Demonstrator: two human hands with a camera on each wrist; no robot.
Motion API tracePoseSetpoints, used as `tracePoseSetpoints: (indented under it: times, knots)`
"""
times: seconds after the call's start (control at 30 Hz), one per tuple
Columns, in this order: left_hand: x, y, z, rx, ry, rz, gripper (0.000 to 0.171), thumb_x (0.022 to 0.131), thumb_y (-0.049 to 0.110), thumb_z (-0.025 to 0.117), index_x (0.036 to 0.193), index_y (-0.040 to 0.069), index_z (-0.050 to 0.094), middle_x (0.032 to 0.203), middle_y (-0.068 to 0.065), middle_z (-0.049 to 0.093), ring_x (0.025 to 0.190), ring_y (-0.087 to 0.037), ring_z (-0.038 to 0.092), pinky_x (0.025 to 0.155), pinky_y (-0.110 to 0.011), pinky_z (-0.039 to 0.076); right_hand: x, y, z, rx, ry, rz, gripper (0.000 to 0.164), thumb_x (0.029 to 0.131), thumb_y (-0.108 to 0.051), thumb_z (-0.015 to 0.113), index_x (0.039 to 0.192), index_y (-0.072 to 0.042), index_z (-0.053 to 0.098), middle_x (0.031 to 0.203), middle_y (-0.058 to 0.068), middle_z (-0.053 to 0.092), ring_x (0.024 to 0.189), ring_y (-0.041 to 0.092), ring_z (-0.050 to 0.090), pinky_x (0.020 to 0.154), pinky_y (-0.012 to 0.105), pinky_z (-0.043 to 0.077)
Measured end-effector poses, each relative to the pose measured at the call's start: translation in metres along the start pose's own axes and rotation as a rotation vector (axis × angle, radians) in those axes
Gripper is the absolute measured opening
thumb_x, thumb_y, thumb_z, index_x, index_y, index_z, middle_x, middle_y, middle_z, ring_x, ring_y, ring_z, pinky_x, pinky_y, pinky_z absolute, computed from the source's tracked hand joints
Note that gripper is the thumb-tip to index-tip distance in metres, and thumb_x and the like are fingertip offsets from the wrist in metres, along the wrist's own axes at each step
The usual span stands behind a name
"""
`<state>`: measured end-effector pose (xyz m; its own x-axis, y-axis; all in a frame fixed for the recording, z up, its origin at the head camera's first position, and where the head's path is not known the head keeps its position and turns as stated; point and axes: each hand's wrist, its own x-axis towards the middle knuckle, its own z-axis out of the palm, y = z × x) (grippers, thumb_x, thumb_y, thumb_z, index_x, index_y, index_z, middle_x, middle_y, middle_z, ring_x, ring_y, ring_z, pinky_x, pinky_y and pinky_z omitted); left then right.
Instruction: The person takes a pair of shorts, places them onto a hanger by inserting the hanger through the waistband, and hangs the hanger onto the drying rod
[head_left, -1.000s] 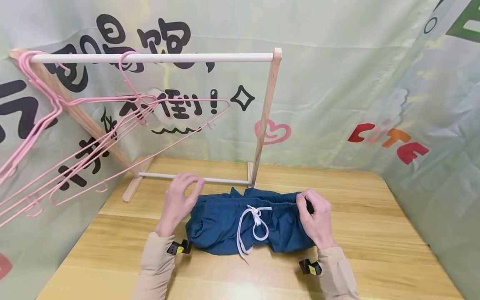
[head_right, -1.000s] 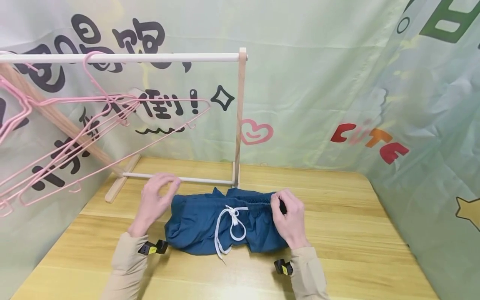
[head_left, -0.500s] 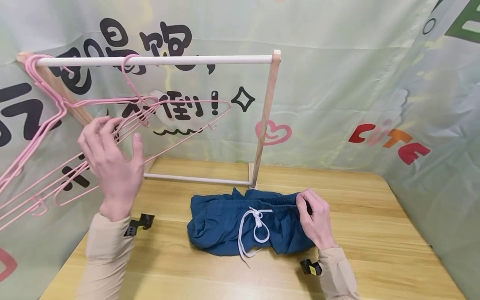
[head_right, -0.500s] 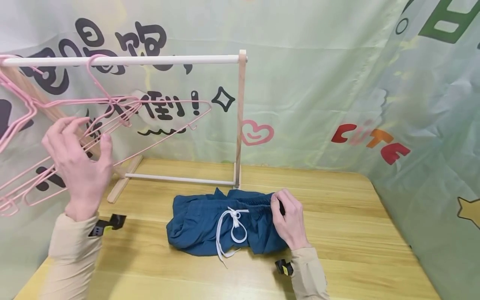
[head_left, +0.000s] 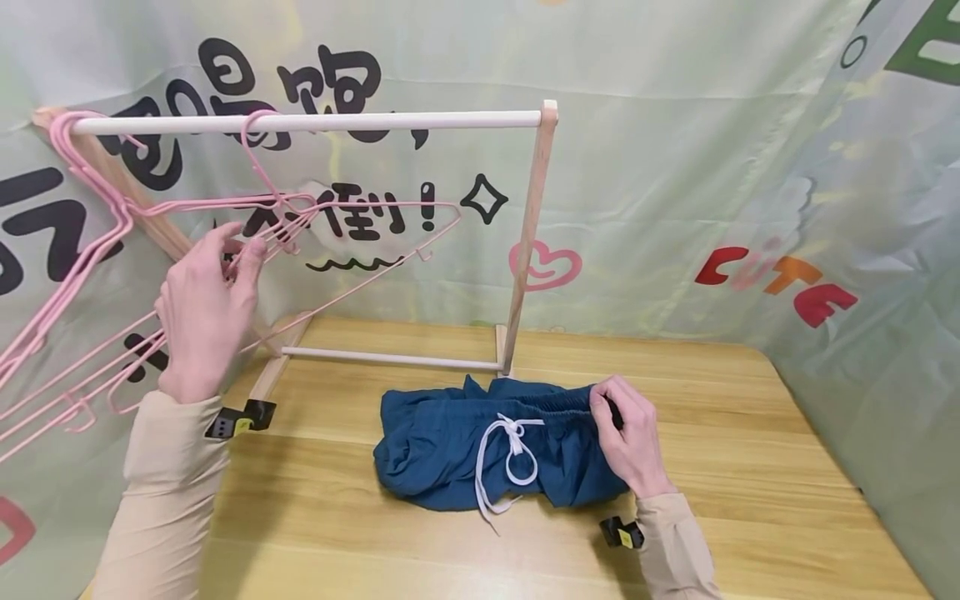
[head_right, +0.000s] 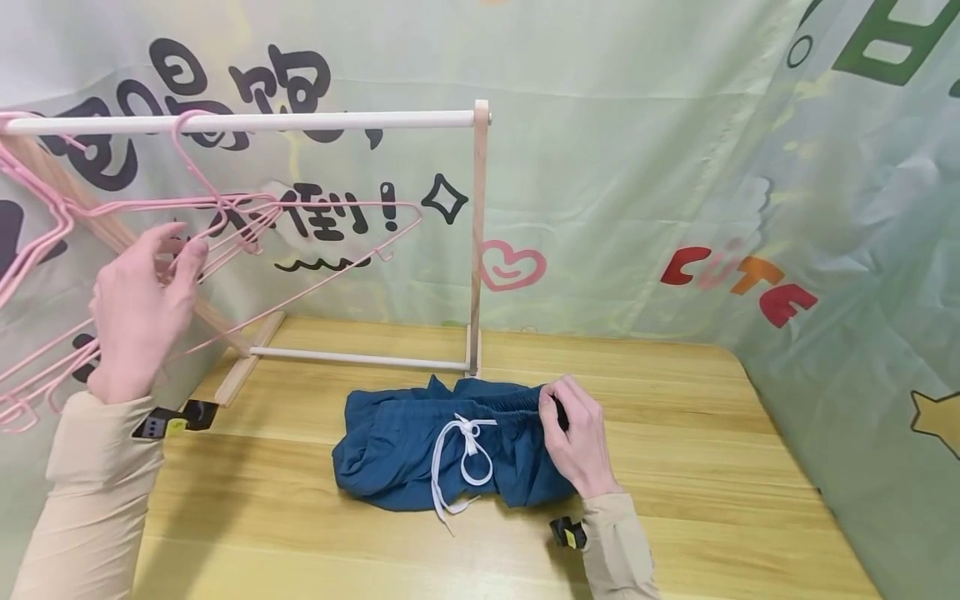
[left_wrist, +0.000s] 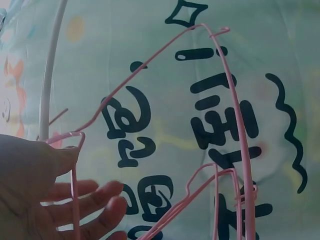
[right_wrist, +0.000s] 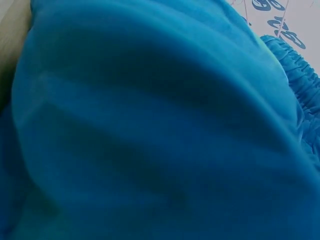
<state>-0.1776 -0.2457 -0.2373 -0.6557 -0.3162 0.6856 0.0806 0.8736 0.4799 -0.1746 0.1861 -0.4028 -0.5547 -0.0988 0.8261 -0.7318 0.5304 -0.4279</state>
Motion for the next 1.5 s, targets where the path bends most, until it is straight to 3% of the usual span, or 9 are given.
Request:
tracePoseSetpoints:
  times: [0.13, 0.33, 0.5, 0.73, 0.93, 1.5]
  knots:
    - [0.005, -0.002, 0.001, 0.002, -0.037, -0.040, 0.038, 0.087, 0.054, 0.042, 0.112, 0.031, 0.059, 0.088, -0.007, 0.066, 0.073, -0.028, 0.054, 0.050, -0.035, 0.025, 0.000, 0.000, -0.001, -0.005, -0.002, 0.004, 0.015, 0.082, 0.001, 0.053, 0.073, -0.011, 0.058, 0.071, -0.004, 0.051, 0.065, 0.003, 0.043, 0.061, 0.016, 0.034]
    - [0.007, -0.003, 0.005, -0.023, 0.012, -0.068, 0.040, 0.085, 0.056, 0.042, 0.096, 0.027, 0.065, 0.071, 0.001, 0.059, 0.062, -0.021, 0.045, 0.052, -0.033, 0.023, -0.001, 0.000, -0.001, -0.012, 0.001, 0.007, 0.015, 0.082, 0.001, 0.053, 0.074, -0.011, 0.058, 0.071, -0.004, 0.051, 0.065, 0.002, 0.043, 0.061, 0.016, 0.033]
    - [0.008, -0.004, 0.008, -0.032, 0.044, -0.081, 0.037, 0.085, 0.055, 0.045, 0.097, 0.027, 0.066, 0.067, 0.004, 0.051, 0.062, -0.016, 0.040, 0.054, -0.033, 0.022, -0.001, 0.000, -0.002, -0.010, 0.001, 0.014, 0.016, 0.082, 0.001, 0.053, 0.074, -0.011, 0.059, 0.073, -0.003, 0.054, 0.066, 0.003, 0.046, 0.063, 0.015, 0.036]
    - [0.008, -0.006, 0.011, -0.028, 0.068, -0.096, 0.035, 0.084, 0.056, 0.045, 0.097, 0.031, 0.067, 0.072, 0.006, 0.054, 0.060, -0.007, 0.036, 0.056, -0.031, 0.020, 0.000, 0.001, -0.002, -0.042, -0.006, 0.044, 0.016, 0.083, -0.001, 0.053, 0.075, -0.013, 0.061, 0.075, -0.004, 0.058, 0.067, 0.003, 0.050, 0.064, 0.016, 0.037]
    - [0.008, -0.006, 0.011, -0.050, 0.099, -0.098, 0.034, 0.083, 0.055, 0.048, 0.095, 0.030, 0.068, 0.067, 0.018, 0.047, 0.058, -0.002, 0.035, 0.057, -0.031, 0.020, -0.001, 0.002, -0.002, -0.112, -0.005, 0.062, 0.016, 0.083, -0.005, 0.054, 0.075, -0.016, 0.062, 0.073, -0.006, 0.059, 0.066, 0.004, 0.052, 0.064, 0.017, 0.038]
    - [0.003, 0.005, -0.008, -0.118, 0.260, -0.116, 0.033, 0.080, 0.059, 0.050, 0.090, 0.034, 0.069, 0.061, 0.048, 0.035, 0.054, 0.017, 0.035, 0.055, -0.028, 0.018, -0.001, 0.002, -0.006, -0.233, -0.118, 0.195, 0.016, 0.086, -0.013, 0.052, 0.077, -0.022, 0.063, 0.075, -0.009, 0.062, 0.068, 0.008, 0.057, 0.064, 0.020, 0.038]
